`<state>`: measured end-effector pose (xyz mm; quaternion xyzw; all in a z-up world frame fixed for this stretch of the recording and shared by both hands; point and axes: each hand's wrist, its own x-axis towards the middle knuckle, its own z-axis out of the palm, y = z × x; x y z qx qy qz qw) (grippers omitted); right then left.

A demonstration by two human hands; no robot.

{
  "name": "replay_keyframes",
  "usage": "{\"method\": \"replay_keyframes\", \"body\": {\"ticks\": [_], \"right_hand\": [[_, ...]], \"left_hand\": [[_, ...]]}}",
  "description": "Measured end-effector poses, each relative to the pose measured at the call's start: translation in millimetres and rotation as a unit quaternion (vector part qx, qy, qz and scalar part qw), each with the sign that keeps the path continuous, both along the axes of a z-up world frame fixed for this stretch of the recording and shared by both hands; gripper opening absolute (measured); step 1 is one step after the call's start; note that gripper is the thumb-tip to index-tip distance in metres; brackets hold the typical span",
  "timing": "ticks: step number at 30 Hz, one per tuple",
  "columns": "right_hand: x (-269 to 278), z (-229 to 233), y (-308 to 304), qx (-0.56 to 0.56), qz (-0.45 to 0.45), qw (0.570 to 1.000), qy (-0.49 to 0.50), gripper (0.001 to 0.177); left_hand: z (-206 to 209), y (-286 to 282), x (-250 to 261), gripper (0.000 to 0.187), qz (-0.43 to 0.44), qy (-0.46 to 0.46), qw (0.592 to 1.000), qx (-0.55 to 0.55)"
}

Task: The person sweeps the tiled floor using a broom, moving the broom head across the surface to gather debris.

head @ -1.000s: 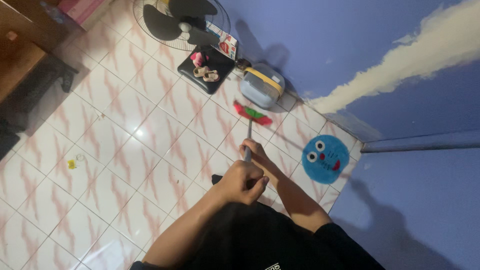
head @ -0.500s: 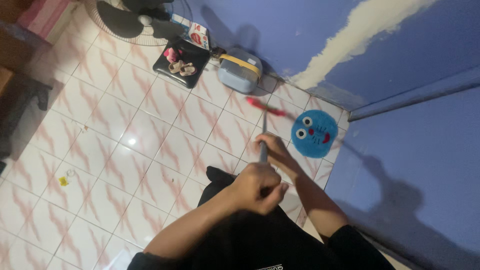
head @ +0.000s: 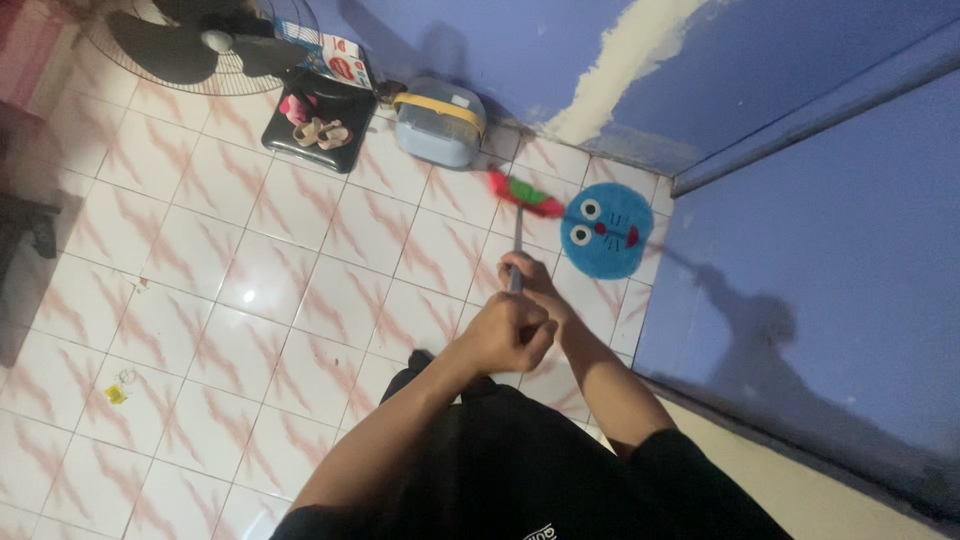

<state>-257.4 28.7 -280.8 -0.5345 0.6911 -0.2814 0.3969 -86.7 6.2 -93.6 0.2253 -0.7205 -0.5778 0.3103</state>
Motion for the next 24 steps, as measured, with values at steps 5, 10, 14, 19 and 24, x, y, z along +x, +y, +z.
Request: {"method": "replay_keyframes", "body": {"ticks": [5, 10, 14, 19, 24], "right_hand": [[53, 92, 50, 0.07, 0.02, 0.984, -0.164, 0.017], [86, 106, 65, 0.059, 0.001, 0.996, -0.07, 0.009], [61, 86, 68, -0.066, 0.02, 0.997, -0.031, 0.01], [-6, 12, 29, -0.06, -0.032, 0.997, -0.03, 0.023], [-99, -87, -25, 0.027, -0.039, 0.986, -0.16, 0.032]], "left_hand": [[79, 21, 45, 0.03, -0.077, 0.01, 0.997, 0.023], [115, 47, 72, 0.034, -0.073, 0.045, 0.996, -0.018], [99, 62, 67, 0.031, -0.066, 0.083, 0.992, -0.066], [32, 43, 16, 0.029, -0.026, 0.089, 0.991, -0.1], [-42, 3, -60, 0.032, 0.015, 0.058, 0.993, -0.102]]}}
